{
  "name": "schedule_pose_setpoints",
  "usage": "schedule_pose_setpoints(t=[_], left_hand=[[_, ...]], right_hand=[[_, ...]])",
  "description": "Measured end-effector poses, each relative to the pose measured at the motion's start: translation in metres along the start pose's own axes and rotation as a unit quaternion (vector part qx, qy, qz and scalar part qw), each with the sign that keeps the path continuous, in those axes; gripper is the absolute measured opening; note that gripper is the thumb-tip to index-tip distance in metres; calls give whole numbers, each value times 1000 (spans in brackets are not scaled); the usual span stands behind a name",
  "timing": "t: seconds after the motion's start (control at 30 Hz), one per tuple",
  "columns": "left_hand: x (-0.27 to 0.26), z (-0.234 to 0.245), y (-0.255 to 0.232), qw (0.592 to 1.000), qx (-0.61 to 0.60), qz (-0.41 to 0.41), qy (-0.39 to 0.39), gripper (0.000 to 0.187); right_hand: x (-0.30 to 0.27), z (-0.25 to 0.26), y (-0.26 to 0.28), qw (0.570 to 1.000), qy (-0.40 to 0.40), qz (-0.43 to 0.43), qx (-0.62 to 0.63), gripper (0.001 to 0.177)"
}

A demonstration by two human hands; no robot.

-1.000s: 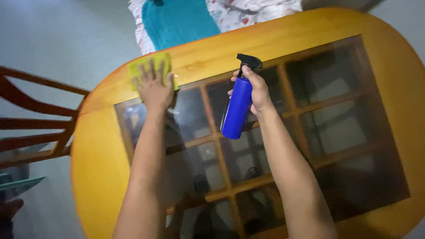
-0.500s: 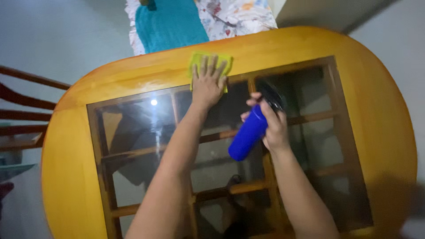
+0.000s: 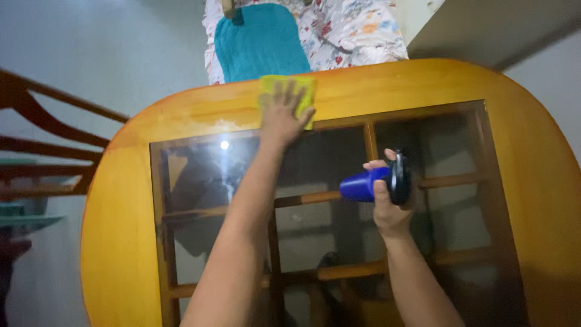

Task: The person wipes the glass top and wooden frame of a dining table using a yellow cloth. They spray the surface with a blue spray bottle and continue wiping in circular and linear motions across the table.

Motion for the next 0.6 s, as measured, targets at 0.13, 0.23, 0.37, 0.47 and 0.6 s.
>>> schedule_pose_setpoints(t=[0.13,0.23,0.37,0.47,0.6], left_hand=[[-18,48,71,984,43,122,-122,72],[-49,38,80,966,113,163,-164,65],[-37,11,47,985,97,49,-133,60],[-17,24,54,995,68,10,-75,69],[-26,64,105,991,43,99,-82,75]], right_hand=[[4,-16,3,999,-20,33,-17,53],[6,-23,2,997,-31,34,-55,53],[7,-30,-2,993,-41,69,-82,57],[3,-38,0,992,-39,103,-59,68],[-19,-51,-15,997,-46,6,-57,73]])
Point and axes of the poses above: each hand's wrist, its own x-axis towards the middle knuckle, its own z-axis out of the back of the hand, y = z × x, the point moved 9 cm from there along x, towards the middle knuckle, and after that the axes turned 2 degrees about -z, right-handed, at the moved point
